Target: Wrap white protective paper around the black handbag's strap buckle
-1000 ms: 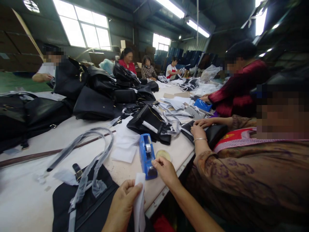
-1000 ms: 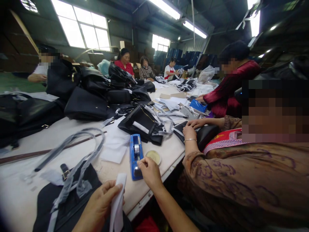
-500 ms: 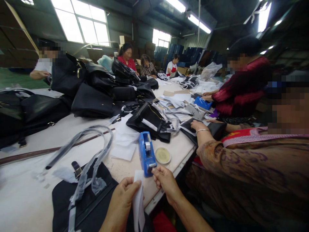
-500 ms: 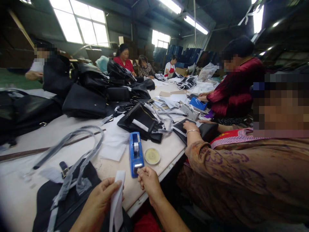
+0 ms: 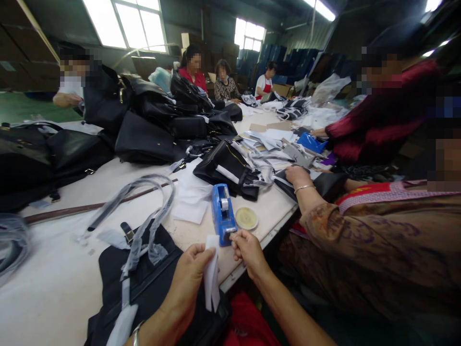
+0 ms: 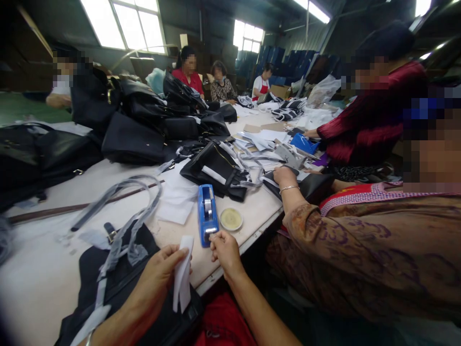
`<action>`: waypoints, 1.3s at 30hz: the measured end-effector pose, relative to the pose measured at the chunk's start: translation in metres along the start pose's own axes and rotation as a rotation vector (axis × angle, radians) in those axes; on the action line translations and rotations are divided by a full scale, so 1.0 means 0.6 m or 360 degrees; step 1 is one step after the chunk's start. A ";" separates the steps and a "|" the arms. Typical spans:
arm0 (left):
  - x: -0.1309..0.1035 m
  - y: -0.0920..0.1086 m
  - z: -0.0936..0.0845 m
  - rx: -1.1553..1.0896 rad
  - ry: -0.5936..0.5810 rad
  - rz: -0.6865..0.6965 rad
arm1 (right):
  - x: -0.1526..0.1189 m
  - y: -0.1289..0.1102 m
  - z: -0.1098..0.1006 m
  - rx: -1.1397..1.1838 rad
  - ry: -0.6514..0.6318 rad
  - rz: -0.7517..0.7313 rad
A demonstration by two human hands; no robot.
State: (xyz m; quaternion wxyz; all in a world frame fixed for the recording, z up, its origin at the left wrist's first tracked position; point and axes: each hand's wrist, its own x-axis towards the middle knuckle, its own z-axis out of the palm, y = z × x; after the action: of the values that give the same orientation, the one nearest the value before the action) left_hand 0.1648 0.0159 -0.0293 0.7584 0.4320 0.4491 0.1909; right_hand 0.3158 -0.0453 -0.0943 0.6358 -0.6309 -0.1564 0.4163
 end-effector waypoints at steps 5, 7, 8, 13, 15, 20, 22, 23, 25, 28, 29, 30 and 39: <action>-0.001 0.002 0.001 -0.0016 0.0024 -0.0001 | -0.001 0.004 -0.005 0.0192 -0.0096 0.0047; -0.002 0.003 0.000 -0.0023 0.0023 -0.0007 | -0.001 0.002 -0.009 0.0201 -0.0110 0.0066; -0.002 0.003 0.000 -0.0022 0.0022 -0.0009 | 0.000 0.001 -0.010 0.0205 -0.0124 0.0074; -0.001 0.001 -0.001 -0.0026 0.0020 -0.0011 | 0.003 -0.006 -0.011 0.0175 -0.0128 0.0121; 0.000 -0.001 -0.001 -0.0040 0.0015 -0.0011 | 0.005 -0.008 -0.009 0.0164 -0.0100 0.0150; 0.000 -0.001 0.001 -0.0036 0.0033 0.0006 | 0.004 -0.014 -0.004 -0.0200 0.0000 0.0005; 0.000 -0.001 0.001 -0.0045 0.0024 0.0029 | 0.000 -0.017 -0.006 -0.0536 0.0052 -0.0175; 0.000 -0.001 0.000 -0.0049 0.0015 0.0041 | -0.001 -0.019 -0.009 -0.0692 0.0076 -0.0257; 0.000 -0.004 -0.002 -0.0049 0.0013 0.0056 | -0.002 -0.018 -0.018 -0.0909 0.0115 -0.0353; 0.002 -0.010 -0.007 -0.0037 0.0010 0.0078 | -0.003 -0.011 -0.036 -0.1011 0.0110 -0.0355; 0.002 -0.012 -0.008 -0.0030 0.0008 0.0085 | -0.005 -0.009 -0.040 -0.1005 0.0083 -0.0346; 0.003 -0.013 -0.008 -0.0023 0.0007 0.0090 | -0.009 -0.010 -0.042 -0.0982 0.0046 -0.0343; -0.006 0.002 0.007 0.0040 0.0014 0.0103 | -0.078 -0.108 0.003 -0.0746 -0.0680 -0.0644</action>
State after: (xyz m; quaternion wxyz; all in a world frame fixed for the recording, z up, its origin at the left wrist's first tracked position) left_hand 0.1665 0.0120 -0.0256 0.7445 0.4548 0.4406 0.2115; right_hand 0.3076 -0.0691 -0.0184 0.4967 -0.6145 -0.4980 0.3575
